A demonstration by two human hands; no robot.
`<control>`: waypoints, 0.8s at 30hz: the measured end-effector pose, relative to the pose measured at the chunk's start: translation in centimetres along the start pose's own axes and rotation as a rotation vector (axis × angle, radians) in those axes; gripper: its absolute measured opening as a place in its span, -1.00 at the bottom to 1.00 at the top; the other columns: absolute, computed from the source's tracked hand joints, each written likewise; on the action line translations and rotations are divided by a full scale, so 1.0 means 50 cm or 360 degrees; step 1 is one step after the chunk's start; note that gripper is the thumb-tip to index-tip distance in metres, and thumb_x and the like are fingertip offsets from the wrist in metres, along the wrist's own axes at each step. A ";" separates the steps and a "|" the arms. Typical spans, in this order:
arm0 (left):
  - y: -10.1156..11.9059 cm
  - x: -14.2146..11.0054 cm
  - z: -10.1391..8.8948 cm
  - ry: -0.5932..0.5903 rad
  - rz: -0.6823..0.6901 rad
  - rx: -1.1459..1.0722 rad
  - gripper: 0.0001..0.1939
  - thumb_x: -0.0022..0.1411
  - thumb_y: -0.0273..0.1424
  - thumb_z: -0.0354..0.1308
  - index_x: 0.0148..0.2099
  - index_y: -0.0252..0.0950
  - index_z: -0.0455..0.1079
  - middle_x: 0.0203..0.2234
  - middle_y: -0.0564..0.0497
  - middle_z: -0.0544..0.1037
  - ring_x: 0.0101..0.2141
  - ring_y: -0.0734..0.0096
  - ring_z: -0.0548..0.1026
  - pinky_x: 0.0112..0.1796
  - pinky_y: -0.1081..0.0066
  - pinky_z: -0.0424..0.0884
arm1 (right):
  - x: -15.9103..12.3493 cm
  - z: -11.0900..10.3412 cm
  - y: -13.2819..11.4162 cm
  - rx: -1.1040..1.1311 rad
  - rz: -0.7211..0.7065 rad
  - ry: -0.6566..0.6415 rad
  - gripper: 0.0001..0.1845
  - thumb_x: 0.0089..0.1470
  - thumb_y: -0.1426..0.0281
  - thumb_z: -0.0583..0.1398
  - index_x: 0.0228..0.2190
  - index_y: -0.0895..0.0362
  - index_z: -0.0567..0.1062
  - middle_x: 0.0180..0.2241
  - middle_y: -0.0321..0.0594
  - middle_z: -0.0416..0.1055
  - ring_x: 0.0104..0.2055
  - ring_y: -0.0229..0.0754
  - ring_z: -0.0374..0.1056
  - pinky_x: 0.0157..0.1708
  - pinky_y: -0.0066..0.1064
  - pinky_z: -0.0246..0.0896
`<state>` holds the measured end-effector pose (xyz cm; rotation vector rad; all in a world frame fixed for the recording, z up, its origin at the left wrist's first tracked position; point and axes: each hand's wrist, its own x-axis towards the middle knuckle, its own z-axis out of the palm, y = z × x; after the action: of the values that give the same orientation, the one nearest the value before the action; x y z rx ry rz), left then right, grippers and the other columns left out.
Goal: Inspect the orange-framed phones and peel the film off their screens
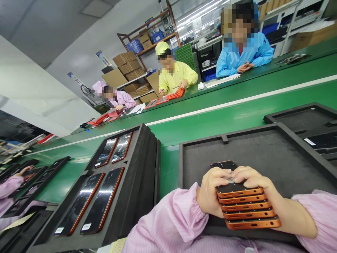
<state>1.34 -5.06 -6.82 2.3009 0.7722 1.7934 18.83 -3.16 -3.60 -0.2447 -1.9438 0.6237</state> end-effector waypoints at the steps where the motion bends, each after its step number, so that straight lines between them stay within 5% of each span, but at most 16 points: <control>1: 0.001 0.000 -0.001 0.0001 -0.0016 -0.0011 -0.49 0.21 0.01 0.12 0.05 -0.19 0.18 -0.20 -0.04 0.45 -0.16 0.33 0.56 -0.17 0.36 0.55 | 0.001 -0.002 0.001 0.0011 0.0010 -0.0006 -0.47 0.03 0.35 0.33 -0.03 0.01 0.21 -0.25 -0.12 0.32 -0.15 -0.03 0.39 -0.15 -0.26 0.47; 11: -0.007 -0.012 0.007 0.0008 -0.0083 -0.0090 -0.54 0.25 -0.06 0.11 0.08 -0.17 0.15 -0.17 -0.07 0.49 -0.11 0.27 0.56 -0.14 0.29 0.54 | 0.002 -0.009 0.004 0.0041 0.0060 -0.0058 -0.49 0.06 0.27 0.31 -0.01 -0.06 0.22 -0.24 -0.10 0.33 -0.14 0.02 0.42 -0.17 -0.21 0.49; 17: -0.023 -0.019 -0.003 -0.0165 -0.0012 -0.0039 -0.33 0.06 -0.06 0.29 0.11 -0.17 0.10 -0.13 -0.14 0.48 -0.12 0.16 0.57 -0.17 0.23 0.54 | -0.005 -0.006 0.006 0.0094 0.0123 -0.0046 -0.49 0.04 0.29 0.33 -0.01 -0.07 0.27 -0.21 -0.09 0.36 -0.10 0.00 0.40 -0.14 -0.29 0.46; 24: -0.030 0.020 -0.032 -0.0397 0.0016 0.0080 -0.34 0.08 -0.15 0.27 0.13 -0.24 0.10 -0.16 -0.19 0.54 -0.12 0.14 0.58 -0.07 0.10 0.50 | 0.015 -0.030 0.014 -0.0167 0.0097 -0.0085 -0.50 0.07 0.07 0.28 -0.06 -0.01 0.26 -0.19 -0.12 0.35 -0.08 -0.04 0.39 -0.11 -0.31 0.42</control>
<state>-0.47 -3.64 -6.06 2.4999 0.7715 1.4662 19.77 -1.75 -2.89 -0.3575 -2.0296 0.5738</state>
